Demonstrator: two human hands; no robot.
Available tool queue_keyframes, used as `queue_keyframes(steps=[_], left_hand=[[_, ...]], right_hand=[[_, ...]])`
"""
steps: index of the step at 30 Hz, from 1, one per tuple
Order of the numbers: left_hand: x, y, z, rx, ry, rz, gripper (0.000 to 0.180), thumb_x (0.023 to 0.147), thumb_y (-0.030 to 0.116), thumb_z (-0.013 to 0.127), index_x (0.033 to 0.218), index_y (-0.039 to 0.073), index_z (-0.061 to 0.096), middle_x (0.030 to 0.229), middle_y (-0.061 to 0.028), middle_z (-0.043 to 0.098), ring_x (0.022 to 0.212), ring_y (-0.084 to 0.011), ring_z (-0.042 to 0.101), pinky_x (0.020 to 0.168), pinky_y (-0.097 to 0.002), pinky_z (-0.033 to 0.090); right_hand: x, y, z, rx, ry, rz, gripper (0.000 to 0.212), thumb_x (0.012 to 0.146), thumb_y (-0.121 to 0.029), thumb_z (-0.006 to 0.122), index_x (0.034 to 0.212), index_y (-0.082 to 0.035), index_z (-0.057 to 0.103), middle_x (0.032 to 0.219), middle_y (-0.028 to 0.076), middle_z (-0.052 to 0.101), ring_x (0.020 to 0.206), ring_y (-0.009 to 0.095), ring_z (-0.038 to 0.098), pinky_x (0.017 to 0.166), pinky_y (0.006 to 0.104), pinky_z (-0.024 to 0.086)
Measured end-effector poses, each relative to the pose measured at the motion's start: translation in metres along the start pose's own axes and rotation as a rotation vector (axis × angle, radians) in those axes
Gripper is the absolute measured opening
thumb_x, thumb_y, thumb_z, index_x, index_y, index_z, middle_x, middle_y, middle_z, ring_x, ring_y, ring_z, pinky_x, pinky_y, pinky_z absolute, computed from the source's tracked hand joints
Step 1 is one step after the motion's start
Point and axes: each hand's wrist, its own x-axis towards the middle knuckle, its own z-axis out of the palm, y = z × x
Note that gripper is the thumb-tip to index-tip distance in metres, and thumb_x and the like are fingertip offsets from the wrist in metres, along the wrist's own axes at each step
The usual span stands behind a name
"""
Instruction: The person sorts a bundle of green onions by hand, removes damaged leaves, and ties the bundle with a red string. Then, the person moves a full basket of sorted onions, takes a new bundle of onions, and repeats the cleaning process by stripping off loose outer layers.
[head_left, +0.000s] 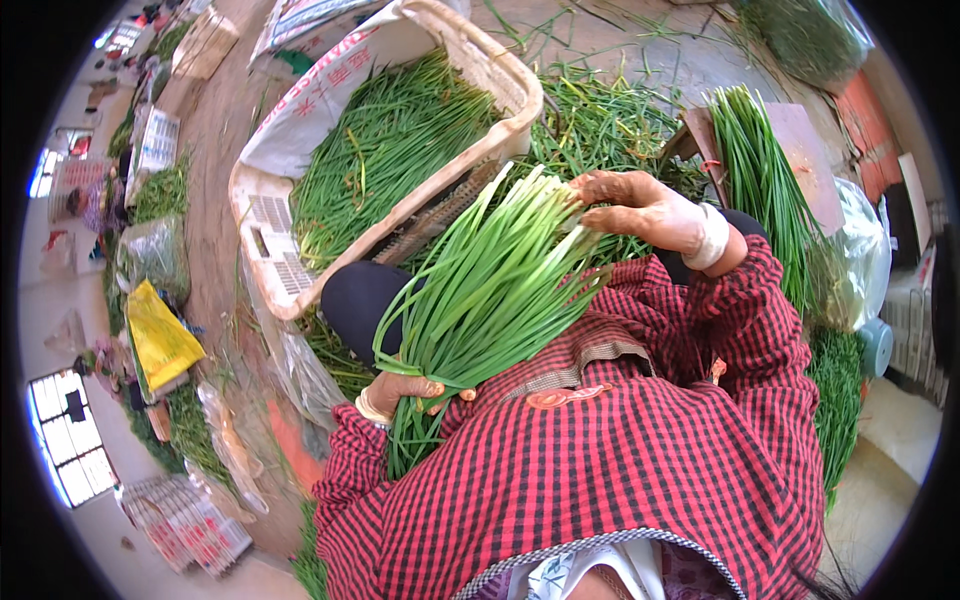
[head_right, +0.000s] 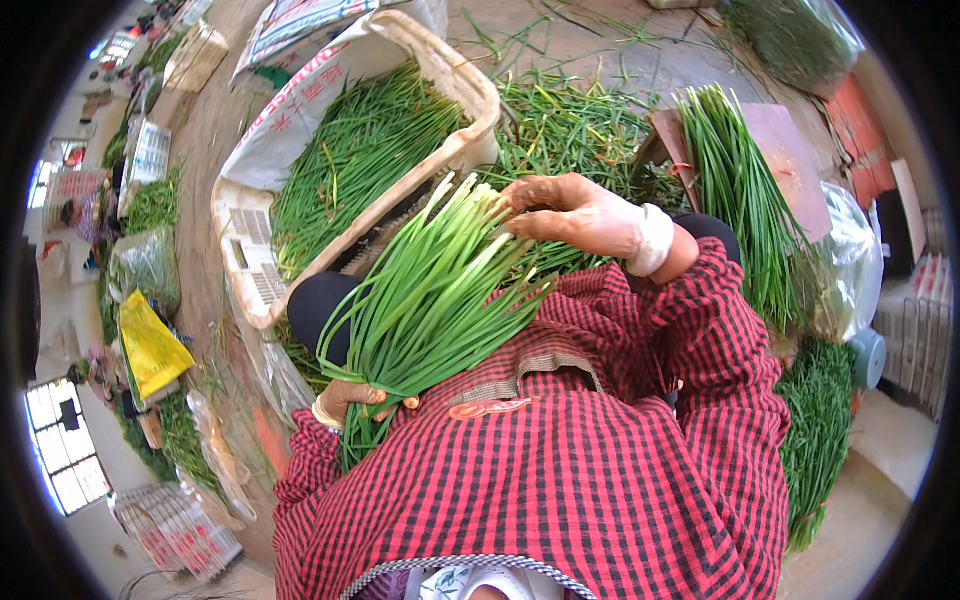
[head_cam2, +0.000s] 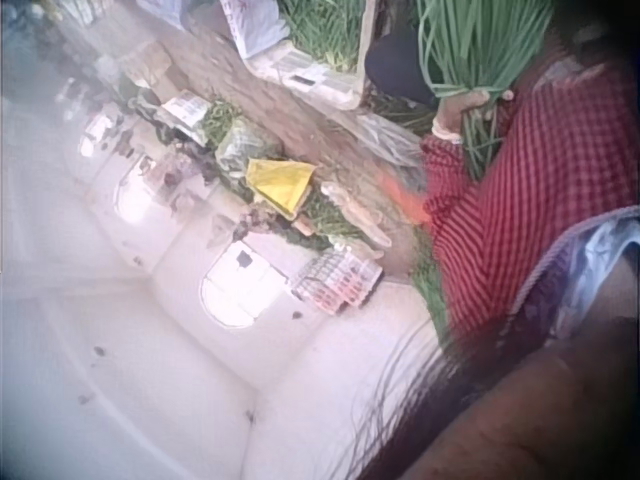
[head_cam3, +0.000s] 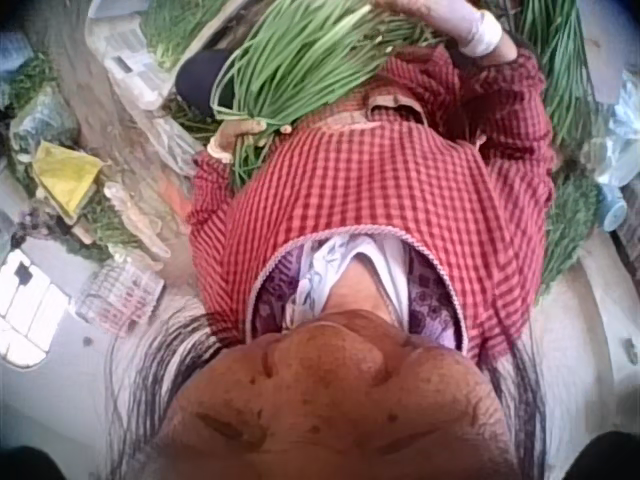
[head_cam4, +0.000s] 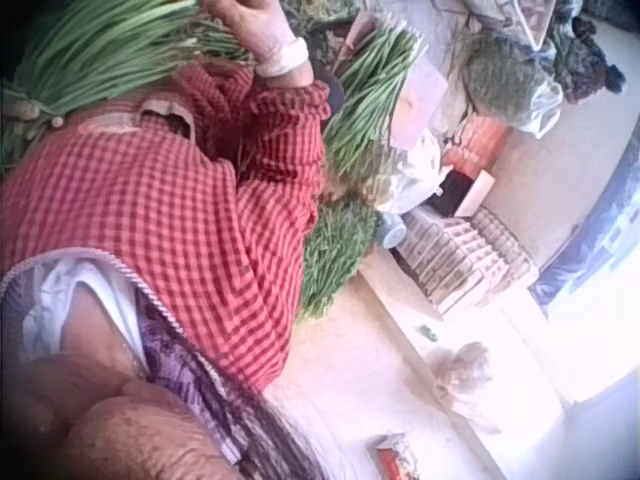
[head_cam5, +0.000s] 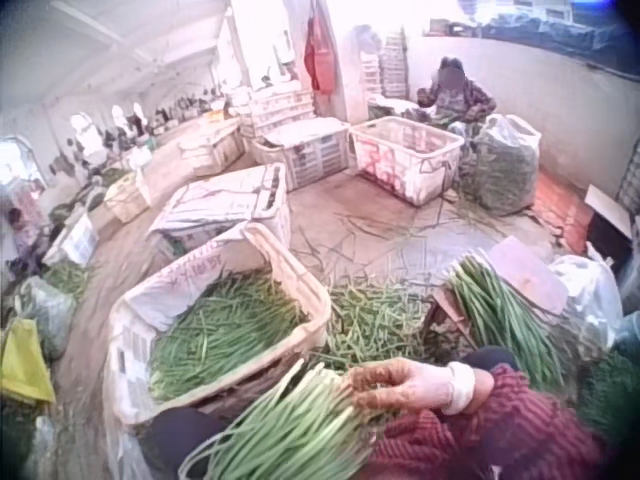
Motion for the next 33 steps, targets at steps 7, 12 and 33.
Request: queue_keyframes(steps=[7, 12, 33], left_hand=[[0.007, 0.009, 0.017, -0.115, 0.038, 0.042, 0.055, 0.084, 0.016, 0.070, 0.132, -0.003, 0.053, 0.104, -0.0235, 0.070, 0.061, -0.0159, 0.061, 0.050, -0.0245, 0.045], [0.010, 0.007, 0.016, -0.123, 0.058, 0.054, 0.065, 0.082, 0.013, 0.072, 0.139, -0.003, 0.046, 0.101, -0.0234, 0.071, 0.060, -0.0160, 0.060, 0.050, -0.0249, 0.046], [0.013, 0.031, 0.033, -0.047, 0.002, 0.128, 0.080, 0.074, 0.015, 0.075, 0.143, -0.006, 0.040, 0.107, -0.0240, 0.070, 0.076, -0.0218, 0.068, 0.053, -0.0264, 0.050]], right_hand=[[-0.024, 0.015, -0.004, 0.195, 0.064, 0.218, 0.047, 0.090, -0.006, 0.064, 0.134, 0.005, 0.054, 0.129, 0.011, 0.063, 0.116, 0.017, 0.058, 0.102, 0.0318, 0.045], [-0.005, 0.021, 0.012, -0.063, 0.151, 0.086, 0.023, 0.089, -0.010, 0.072, 0.109, 0.001, 0.069, 0.101, 0.006, 0.071, 0.088, 0.011, 0.063, 0.079, 0.0286, 0.054], [-0.045, -0.021, -0.075, -0.434, 0.395, 0.117, 0.013, 0.096, -0.008, 0.065, 0.105, 0.001, 0.068, 0.091, 0.003, 0.070, 0.078, 0.008, 0.061, 0.068, 0.0230, 0.051]])
